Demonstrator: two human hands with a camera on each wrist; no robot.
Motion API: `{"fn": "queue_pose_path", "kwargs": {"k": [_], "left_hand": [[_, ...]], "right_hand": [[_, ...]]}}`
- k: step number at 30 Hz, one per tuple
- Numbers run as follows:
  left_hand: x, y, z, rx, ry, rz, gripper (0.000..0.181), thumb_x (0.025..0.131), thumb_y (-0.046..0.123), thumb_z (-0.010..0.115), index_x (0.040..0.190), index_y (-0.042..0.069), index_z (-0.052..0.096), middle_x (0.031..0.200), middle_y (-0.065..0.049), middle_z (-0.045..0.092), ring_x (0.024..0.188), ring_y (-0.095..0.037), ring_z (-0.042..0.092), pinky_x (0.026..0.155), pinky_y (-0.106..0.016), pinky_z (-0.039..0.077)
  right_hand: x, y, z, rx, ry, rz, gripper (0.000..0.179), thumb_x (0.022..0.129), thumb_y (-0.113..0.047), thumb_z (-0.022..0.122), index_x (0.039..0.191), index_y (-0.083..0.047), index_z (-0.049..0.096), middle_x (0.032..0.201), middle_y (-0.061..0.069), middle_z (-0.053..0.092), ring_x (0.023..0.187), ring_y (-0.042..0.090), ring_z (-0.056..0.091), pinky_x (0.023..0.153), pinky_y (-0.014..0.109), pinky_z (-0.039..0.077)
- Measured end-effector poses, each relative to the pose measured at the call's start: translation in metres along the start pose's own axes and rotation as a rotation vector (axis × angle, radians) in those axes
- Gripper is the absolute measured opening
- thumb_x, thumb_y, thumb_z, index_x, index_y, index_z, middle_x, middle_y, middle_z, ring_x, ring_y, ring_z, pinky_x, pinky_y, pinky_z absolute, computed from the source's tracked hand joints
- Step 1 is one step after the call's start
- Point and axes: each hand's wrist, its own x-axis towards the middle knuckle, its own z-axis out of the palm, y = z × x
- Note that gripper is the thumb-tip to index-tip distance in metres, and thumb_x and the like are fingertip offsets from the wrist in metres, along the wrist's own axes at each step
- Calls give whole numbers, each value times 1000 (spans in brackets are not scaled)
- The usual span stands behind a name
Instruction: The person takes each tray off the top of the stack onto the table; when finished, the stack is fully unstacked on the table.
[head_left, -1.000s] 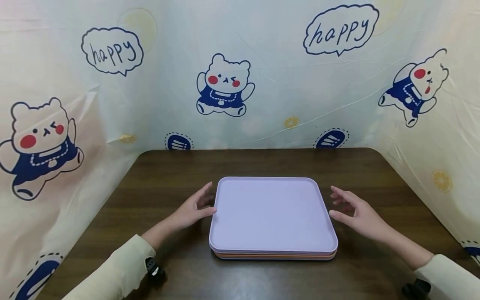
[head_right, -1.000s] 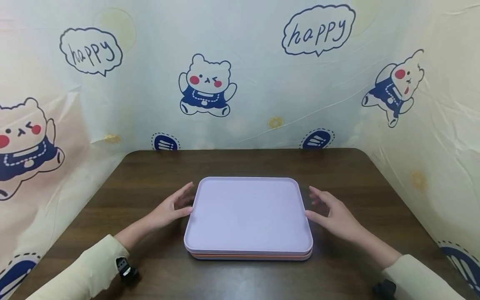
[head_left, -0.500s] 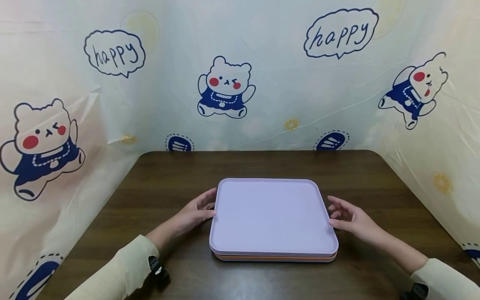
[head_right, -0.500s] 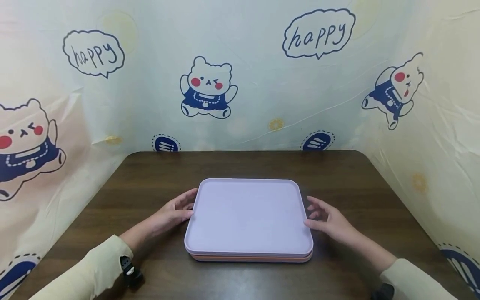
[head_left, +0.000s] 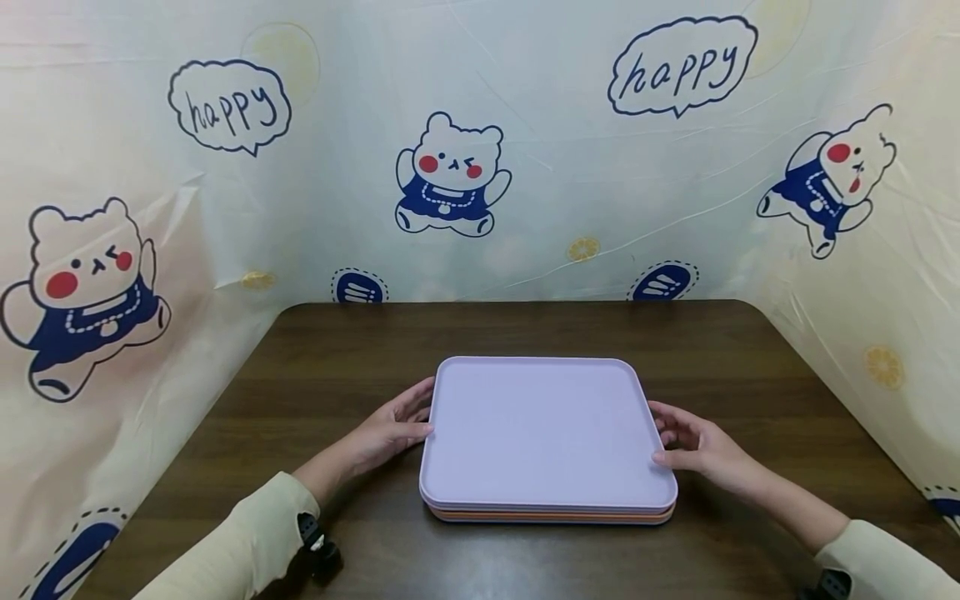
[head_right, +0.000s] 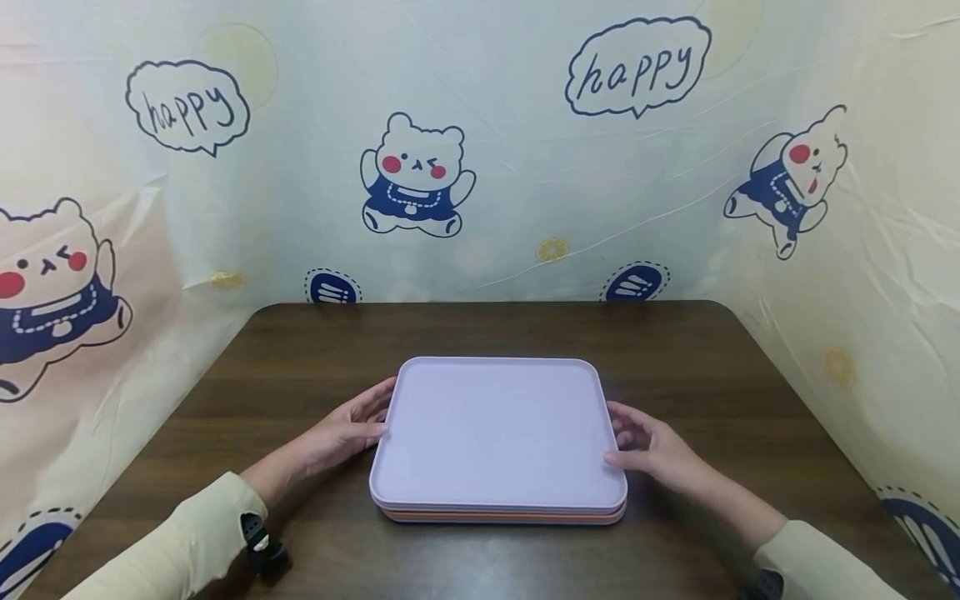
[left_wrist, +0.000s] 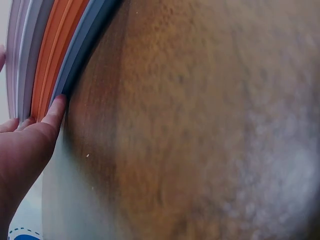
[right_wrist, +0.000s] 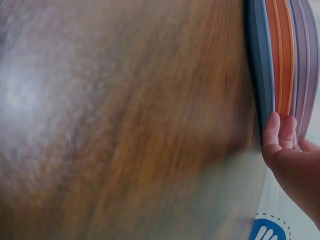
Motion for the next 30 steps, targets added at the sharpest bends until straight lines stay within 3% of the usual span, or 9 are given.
{"fn": "queue_pose_path", "kwargs": {"k": [13,24,30], "left_hand": [[1,-1,0,-22,-6,-1,80,90,11,62,152,24,12,160,0,6,147,-27,10,114,-47,23],[0,0,1,-36,4,-9,80,90,10,62,152,24,13,160,0,6,147,-27,11,114,-47,23],[1,0,1,-41,7,-15,79,90,11,62,151,24,13,160,0,7,147,-27,11,114,-47,23]], "right_hand": [[-1,1,0,4,-7,42,73,83,-16,70,143,0,32,121,20,51,98,11,52,79,20,49],[1,-6,-1,-111,7,24,74,81,-19,72,143,-1,35,124,20,50,101,22,52,77,21,52],[1,-7,0,-139,23,-1,73,80,-17,73,141,0,38,122,19,49,99,15,51,78,20,52]]}}
